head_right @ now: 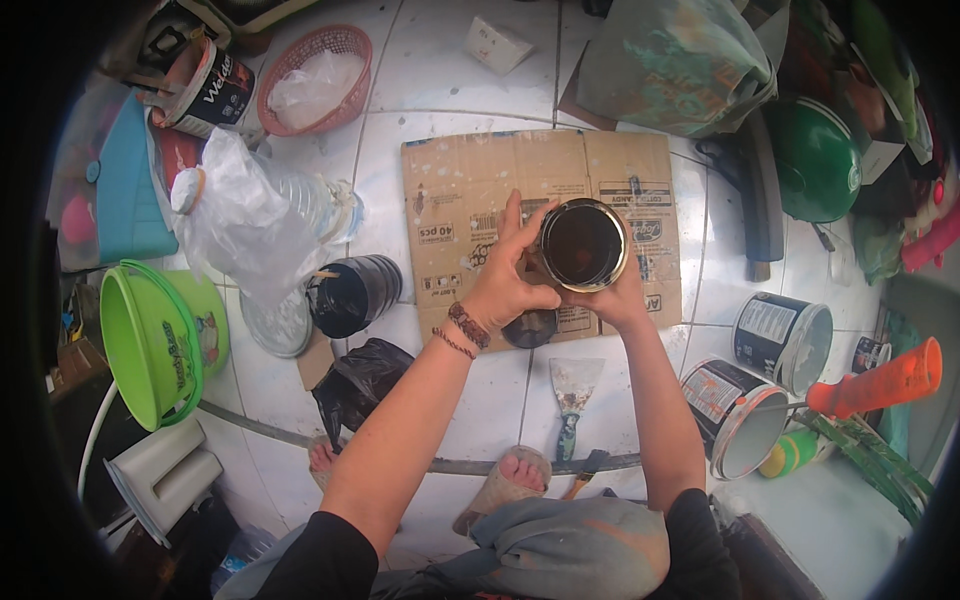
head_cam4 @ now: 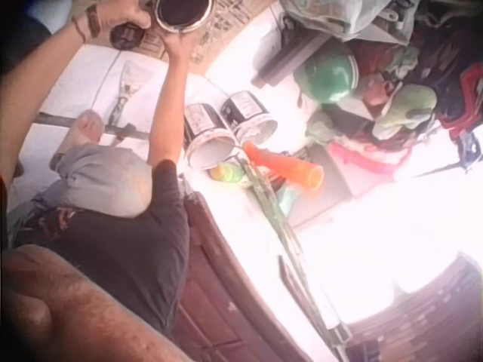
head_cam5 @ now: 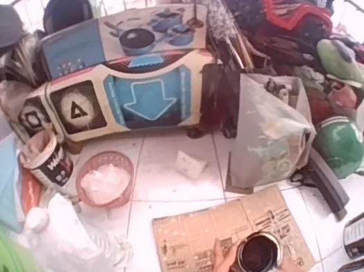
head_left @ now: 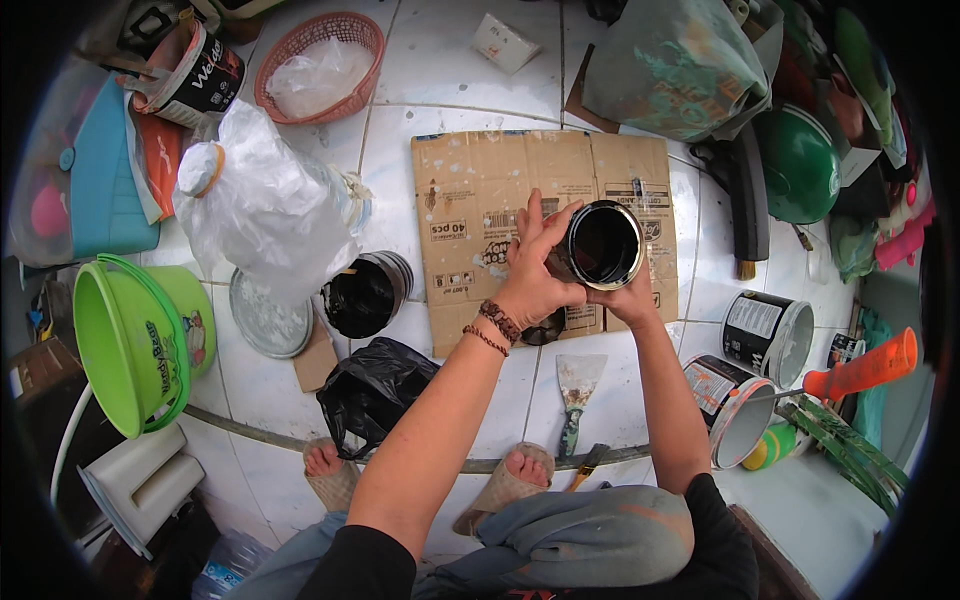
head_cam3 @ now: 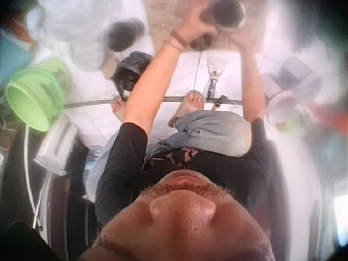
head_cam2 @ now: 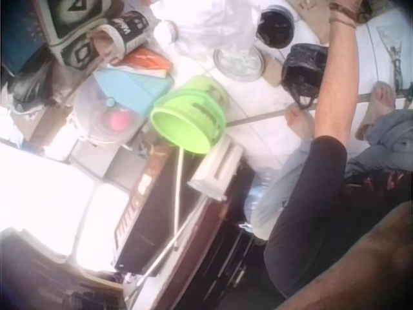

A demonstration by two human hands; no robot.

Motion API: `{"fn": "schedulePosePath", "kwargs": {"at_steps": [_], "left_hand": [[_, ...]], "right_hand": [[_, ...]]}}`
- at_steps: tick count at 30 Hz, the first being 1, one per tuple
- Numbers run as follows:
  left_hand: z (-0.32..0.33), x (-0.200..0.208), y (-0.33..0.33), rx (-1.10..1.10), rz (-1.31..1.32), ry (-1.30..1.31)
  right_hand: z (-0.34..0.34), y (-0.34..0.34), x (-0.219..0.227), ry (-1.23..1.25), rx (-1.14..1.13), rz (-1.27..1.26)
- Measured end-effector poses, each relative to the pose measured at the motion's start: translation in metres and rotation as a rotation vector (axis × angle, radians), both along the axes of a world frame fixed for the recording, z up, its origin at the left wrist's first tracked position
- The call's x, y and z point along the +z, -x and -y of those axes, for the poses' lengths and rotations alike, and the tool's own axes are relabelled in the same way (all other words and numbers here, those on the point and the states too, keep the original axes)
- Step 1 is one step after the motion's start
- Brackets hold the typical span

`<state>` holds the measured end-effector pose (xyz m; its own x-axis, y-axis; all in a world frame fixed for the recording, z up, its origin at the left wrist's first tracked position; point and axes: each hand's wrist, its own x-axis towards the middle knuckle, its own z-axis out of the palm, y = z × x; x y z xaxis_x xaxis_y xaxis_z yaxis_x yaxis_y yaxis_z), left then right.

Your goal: The person sits on the floor and stirs black paint in a can using a stick. They then pour the paint into a second can and continue stirring. Finally, they close the can and wipe their hands with a plastic bag.

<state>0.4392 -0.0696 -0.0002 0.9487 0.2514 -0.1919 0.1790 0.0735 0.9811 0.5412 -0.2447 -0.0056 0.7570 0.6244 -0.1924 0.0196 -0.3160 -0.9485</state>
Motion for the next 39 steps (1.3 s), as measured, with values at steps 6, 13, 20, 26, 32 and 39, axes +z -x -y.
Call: {"fn": "schedulePosePath", "kwargs": {"at_steps": [6, 13, 20, 26, 32, 39], "left_hand": [[-0.011, 0.018, -0.001, -0.059, -0.03, -0.019], [-0.014, 0.006, 0.023, 0.045, 0.098, -0.064], [0.024, -0.006, 0.042, 0.203, 0.025, 0.183], [0.044, -0.003, 0.031, 0.228, 0.001, 0.442], [0.057, 0.011, 0.03, 0.279, 0.04, 0.471], [0.063, 0.024, 0.029, 0.317, 0.092, 0.517]], "right_hand": [[-0.005, 0.001, 0.005, -0.014, -0.007, 0.028], [-0.003, 0.0, 0.0, 0.006, 0.026, 0.133], [-0.003, 0.002, 0.0, -0.001, 0.001, 0.048], [-0.002, 0.001, -0.004, 0.03, 0.016, 0.045], [0.0, -0.001, -0.005, 0.04, 0.048, 0.079], [-0.001, -0.001, -0.005, 0.017, 0.047, 0.072]]}}
